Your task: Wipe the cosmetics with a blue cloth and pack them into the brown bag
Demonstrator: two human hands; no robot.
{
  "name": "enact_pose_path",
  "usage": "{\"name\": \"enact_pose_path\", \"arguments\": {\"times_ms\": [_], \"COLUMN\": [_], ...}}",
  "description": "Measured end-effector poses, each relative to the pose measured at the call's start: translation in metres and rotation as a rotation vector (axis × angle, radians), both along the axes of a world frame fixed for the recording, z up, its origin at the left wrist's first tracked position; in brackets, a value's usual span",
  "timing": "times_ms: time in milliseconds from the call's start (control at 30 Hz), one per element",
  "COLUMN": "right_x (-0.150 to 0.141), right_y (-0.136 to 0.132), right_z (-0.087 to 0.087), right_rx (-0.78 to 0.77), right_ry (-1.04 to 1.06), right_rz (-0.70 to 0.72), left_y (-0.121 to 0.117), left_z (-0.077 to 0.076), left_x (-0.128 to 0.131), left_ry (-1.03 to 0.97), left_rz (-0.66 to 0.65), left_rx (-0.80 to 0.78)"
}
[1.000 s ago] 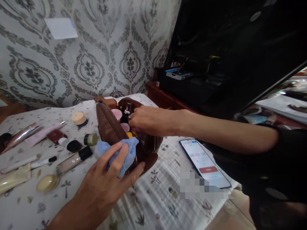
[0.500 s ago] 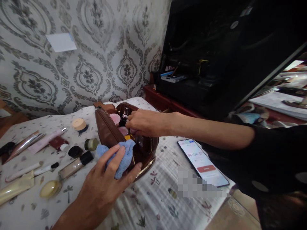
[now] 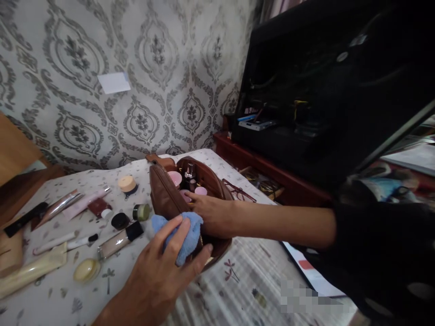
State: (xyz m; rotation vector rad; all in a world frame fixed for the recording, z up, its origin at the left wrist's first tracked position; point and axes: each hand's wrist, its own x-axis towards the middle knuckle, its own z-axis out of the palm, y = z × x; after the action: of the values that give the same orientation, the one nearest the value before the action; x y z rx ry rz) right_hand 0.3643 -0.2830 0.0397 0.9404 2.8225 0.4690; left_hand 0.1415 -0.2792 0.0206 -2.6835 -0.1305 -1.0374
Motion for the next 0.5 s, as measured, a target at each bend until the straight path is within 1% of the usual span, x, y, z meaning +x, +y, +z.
{"name": "enact_pose_path", "arguments": {"times_ms": [100, 267, 400, 500], "right_x": [-0.003, -0.007, -0.008, -0.005], "right_y": [0.001, 0.000, -0.002, -0.008], "right_z": [-0.006, -0.003, 0.008, 0.024], "right_rx": [0.021, 0.031, 0.000, -0.024], "right_ry": [0.012, 0.051, 0.004, -0.045], "right_rz": [-0.004, -0.058, -0.069, -0.079], "left_y": [0.000, 0.002, 0.001, 0.002], "left_z": [0.002, -0.003, -0.004, -0.002], "left_x": [0.001, -0.001, -0.003, -0.006], "left_ry": [0.006, 0.015, 0.018, 0.062], "left_rz": [-0.010, -0.013, -0.005, -0.001], "left_rx": [0.006, -0.033, -0.031, -0.014]}}
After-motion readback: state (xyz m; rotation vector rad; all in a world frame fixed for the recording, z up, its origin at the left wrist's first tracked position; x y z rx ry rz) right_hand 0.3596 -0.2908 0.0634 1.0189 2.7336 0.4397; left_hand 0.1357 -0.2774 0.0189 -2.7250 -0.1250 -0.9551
